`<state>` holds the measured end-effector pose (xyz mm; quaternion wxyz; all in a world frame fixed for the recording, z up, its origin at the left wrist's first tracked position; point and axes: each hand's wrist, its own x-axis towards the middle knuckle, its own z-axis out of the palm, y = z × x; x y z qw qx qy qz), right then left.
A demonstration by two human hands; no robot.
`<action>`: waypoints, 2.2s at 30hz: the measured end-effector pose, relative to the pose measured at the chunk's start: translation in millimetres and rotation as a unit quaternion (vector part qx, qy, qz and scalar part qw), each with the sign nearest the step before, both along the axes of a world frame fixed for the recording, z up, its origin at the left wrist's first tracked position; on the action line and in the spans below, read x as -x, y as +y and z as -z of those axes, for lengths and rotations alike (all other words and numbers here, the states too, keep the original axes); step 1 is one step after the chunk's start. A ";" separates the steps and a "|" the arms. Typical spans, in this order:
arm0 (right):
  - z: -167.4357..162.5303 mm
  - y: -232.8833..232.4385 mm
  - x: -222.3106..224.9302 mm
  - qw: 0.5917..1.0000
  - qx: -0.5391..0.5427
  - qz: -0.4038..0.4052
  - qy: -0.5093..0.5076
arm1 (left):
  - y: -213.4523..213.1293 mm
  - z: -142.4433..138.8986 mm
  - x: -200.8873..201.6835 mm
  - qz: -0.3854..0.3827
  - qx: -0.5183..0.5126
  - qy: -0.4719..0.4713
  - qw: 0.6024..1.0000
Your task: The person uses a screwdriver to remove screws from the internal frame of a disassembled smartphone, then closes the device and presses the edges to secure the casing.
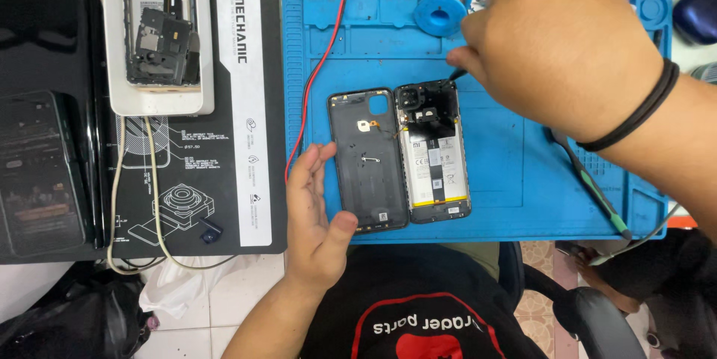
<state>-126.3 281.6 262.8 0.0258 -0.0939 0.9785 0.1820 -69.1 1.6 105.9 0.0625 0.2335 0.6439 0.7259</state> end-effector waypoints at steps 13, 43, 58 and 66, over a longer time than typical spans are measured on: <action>1.5 -3.7 -1.2 0.995 0.043 -0.068 0.051 | -4.0 -0.7 1.0 0.003 -0.007 -0.014 1.000; 62.4 -67.6 -85.0 0.898 0.421 -0.027 0.124 | -10.6 -2.8 -2.5 -0.002 -0.031 -0.011 0.999; 78.9 -31.2 -146.6 0.740 0.657 0.122 0.081 | -5.3 -24.9 -20.8 0.021 -0.010 -0.026 0.999; 85.5 -26.4 -152.4 0.709 0.693 0.113 0.071 | 1.5 -22.7 -18.1 0.056 -0.019 -0.042 0.997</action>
